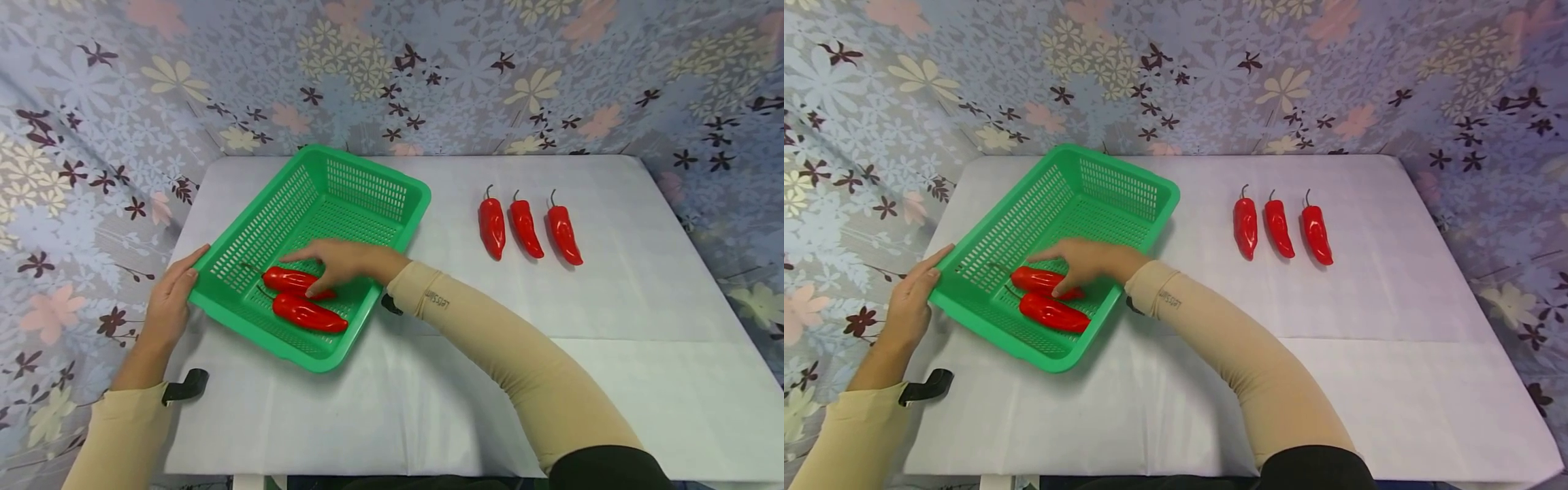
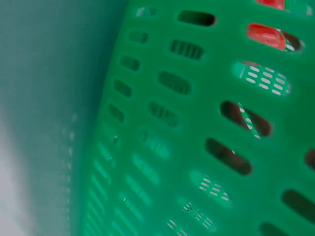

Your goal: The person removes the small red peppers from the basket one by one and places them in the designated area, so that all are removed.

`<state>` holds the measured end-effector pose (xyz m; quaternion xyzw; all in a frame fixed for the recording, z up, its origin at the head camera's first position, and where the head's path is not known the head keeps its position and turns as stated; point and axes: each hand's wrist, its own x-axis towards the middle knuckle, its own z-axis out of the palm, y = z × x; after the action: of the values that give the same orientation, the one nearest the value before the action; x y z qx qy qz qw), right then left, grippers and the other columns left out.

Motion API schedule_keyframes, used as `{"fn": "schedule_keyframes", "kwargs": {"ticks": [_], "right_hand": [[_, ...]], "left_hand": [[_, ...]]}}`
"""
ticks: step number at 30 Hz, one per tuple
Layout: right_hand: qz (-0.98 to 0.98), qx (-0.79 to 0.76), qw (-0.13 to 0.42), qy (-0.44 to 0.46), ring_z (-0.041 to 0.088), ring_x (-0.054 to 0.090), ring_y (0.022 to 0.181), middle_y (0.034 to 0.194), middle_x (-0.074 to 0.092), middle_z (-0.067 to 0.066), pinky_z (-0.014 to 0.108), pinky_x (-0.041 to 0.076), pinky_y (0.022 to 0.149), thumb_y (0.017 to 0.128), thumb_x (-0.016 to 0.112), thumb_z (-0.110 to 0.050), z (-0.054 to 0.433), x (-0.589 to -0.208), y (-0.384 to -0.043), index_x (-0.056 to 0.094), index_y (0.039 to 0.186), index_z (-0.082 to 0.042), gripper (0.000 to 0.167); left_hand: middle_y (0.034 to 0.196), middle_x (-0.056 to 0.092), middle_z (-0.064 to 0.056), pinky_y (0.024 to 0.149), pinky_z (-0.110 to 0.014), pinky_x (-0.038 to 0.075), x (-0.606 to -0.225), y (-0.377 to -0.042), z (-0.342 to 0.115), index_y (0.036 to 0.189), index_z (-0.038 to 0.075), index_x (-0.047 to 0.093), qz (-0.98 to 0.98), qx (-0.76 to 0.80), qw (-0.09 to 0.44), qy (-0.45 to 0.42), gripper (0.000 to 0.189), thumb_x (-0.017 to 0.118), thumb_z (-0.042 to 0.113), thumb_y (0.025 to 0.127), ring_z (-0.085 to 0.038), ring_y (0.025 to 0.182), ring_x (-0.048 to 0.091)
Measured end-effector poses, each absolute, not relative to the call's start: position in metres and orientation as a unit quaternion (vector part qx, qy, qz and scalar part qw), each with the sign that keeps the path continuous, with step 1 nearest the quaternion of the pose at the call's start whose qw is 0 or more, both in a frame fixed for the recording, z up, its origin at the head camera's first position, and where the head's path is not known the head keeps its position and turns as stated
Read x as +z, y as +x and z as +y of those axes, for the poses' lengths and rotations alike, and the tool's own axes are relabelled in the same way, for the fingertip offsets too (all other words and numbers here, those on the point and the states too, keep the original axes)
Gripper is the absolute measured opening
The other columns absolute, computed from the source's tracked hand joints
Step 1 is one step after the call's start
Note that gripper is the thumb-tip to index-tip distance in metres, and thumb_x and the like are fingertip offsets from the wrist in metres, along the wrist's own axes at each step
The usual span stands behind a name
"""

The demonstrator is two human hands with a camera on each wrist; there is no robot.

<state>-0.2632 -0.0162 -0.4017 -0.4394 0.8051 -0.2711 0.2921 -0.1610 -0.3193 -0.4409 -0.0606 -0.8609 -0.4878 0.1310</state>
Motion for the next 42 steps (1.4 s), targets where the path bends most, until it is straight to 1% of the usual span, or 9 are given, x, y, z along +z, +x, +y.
{"fn": "schedule_keyframes", "kwargs": {"ticks": [4,9,13,22,29,42], "right_hand": [[0.813,-0.234,0.318,-0.427,0.015,0.040,0.130,0.152,0.045,-0.001,0.023,0.039,0.099,0.093,0.075,-0.021,-0.0188,-0.4026,-0.2609,0.041,0.156,-0.027,0.072],[0.806,-0.227,0.349,-0.421,0.013,0.042,0.123,0.148,0.047,-0.002,0.021,0.043,0.092,0.093,0.075,-0.021,-0.0207,-0.4035,-0.2579,0.039,0.157,-0.029,0.073],[0.804,-0.227,0.350,-0.423,0.013,0.043,0.118,0.145,0.048,-0.002,0.021,0.044,0.089,0.093,0.075,-0.020,-0.0212,-0.4045,-0.2573,0.039,0.157,-0.029,0.074],[0.800,-0.238,0.343,-0.431,0.014,0.047,0.115,0.144,0.049,-0.001,0.020,0.046,0.087,0.092,0.076,-0.013,-0.0223,-0.4091,-0.2590,0.042,0.156,-0.026,0.073],[0.799,-0.257,0.344,-0.421,0.015,0.049,0.115,0.140,0.052,0.001,0.020,0.048,0.083,0.090,0.076,-0.008,-0.0218,-0.4088,-0.2583,0.046,0.153,-0.026,0.072],[0.802,-0.279,0.346,-0.398,0.015,0.053,0.111,0.135,0.055,0.002,0.021,0.050,0.080,0.090,0.076,-0.005,-0.0204,-0.4056,-0.2561,0.048,0.152,-0.024,0.071]], "left_hand": [[0.140,0.050,0.010,0.100,-0.018,0.029,-0.4403,-0.1606,-0.3190,0.149,0.008,0.051,-0.864,-0.483,0.132,-0.057,0.043,0.036,0.017,0.110,0.000,0.124,0.043],[0.141,0.050,0.005,0.100,-0.018,0.029,-0.4399,-0.1597,-0.3191,0.149,0.008,0.050,-0.866,-0.480,0.130,-0.055,0.043,0.036,0.017,0.110,0.000,0.123,0.043],[0.142,0.050,0.005,0.100,-0.018,0.029,-0.4404,-0.1590,-0.3192,0.149,0.008,0.050,-0.865,-0.482,0.128,-0.056,0.043,0.036,0.017,0.110,0.000,0.123,0.043],[0.137,0.050,0.014,0.099,-0.018,0.031,-0.4402,-0.1584,-0.3167,0.149,0.007,0.050,-0.857,-0.495,0.131,-0.064,0.043,0.036,0.017,0.109,-0.002,0.121,0.045],[0.137,0.050,0.013,0.099,-0.018,0.031,-0.4386,-0.1575,-0.3151,0.148,0.006,0.050,-0.856,-0.495,0.134,-0.065,0.043,0.036,0.017,0.109,-0.002,0.122,0.045],[0.137,0.049,0.014,0.098,-0.018,0.031,-0.4382,-0.1587,-0.3154,0.149,0.006,0.050,-0.857,-0.493,0.135,-0.072,0.043,0.036,0.016,0.109,-0.003,0.121,0.045]]}}
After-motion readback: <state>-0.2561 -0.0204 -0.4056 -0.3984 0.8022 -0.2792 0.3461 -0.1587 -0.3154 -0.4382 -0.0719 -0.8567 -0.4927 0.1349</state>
